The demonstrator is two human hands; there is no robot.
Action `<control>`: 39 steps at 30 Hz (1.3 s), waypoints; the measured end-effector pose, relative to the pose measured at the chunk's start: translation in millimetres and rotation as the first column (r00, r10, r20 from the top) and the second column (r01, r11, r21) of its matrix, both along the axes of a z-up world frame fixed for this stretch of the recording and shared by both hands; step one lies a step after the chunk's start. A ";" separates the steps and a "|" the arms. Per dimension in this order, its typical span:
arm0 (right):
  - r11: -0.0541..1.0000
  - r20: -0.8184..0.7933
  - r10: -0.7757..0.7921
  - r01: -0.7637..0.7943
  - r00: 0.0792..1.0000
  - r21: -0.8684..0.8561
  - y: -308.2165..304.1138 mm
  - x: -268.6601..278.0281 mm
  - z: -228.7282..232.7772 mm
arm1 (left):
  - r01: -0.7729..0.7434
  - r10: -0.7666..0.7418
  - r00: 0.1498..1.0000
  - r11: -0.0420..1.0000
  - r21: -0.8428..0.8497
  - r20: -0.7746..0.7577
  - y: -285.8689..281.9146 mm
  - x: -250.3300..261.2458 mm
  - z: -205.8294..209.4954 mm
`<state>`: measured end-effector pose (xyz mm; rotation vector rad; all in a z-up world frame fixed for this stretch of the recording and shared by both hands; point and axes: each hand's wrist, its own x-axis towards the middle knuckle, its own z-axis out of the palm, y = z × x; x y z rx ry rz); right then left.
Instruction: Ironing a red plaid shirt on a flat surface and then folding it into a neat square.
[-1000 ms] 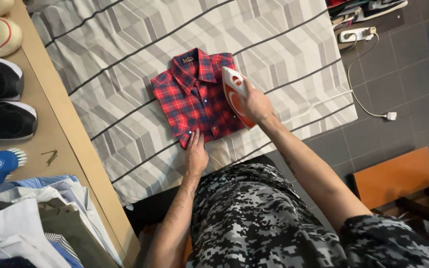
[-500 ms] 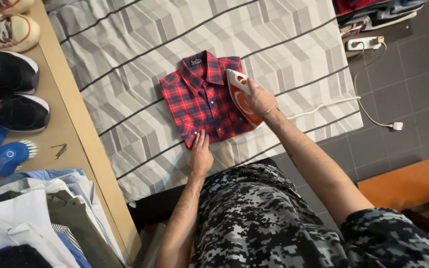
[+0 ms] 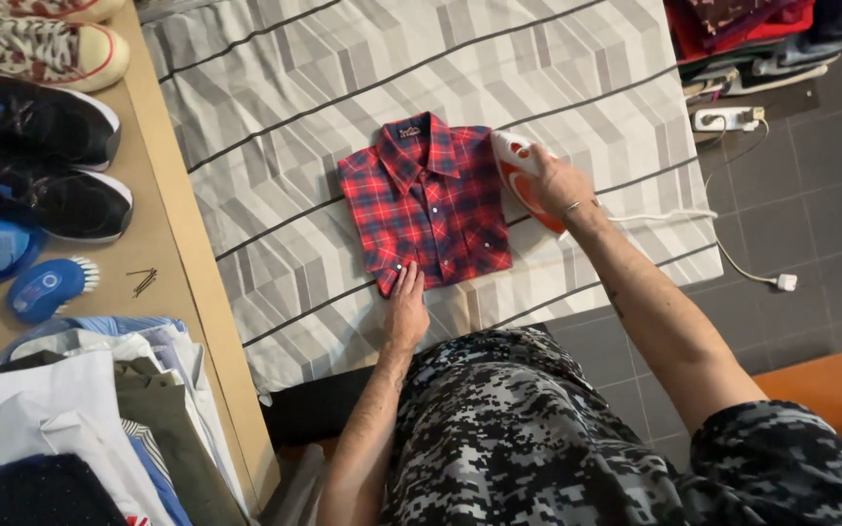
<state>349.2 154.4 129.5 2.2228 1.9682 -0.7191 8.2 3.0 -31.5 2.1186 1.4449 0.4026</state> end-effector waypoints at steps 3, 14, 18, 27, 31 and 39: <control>0.997 -0.027 -0.053 0.054 0.998 0.046 12.8 -1.9 -1.3 | 0.009 -0.009 0.999 1.000 -0.004 -0.033 -2.7 -0.9 -6.3; 0.984 -0.219 -0.177 0.179 0.959 -0.011 -14.8 -16.0 -8.0 | -0.230 0.222 0.973 0.947 0.224 0.061 -9.7 -33.2 41.8; 0.970 -0.397 -0.244 0.229 0.885 -0.085 -49.2 -38.6 43.4 | -0.330 0.331 0.944 0.941 0.073 -0.005 -16.0 -49.6 34.3; 0.990 -0.462 -0.074 0.008 0.884 -0.143 -59.5 -106.9 2.6 | -0.628 0.673 0.711 0.738 -0.248 0.204 -3.6 -53.8 -55.4; 0.990 -0.442 -0.061 -0.002 0.895 -0.141 -35.0 -167.4 3.7 | -0.698 0.816 0.577 0.484 -0.528 -0.014 9.8 -63.2 -70.4; 0.994 -0.325 -0.053 0.018 0.944 -0.110 29.9 -245.0 -65.3 | -0.547 0.617 0.770 0.770 -0.330 0.164 -1.5 -71.5 -54.3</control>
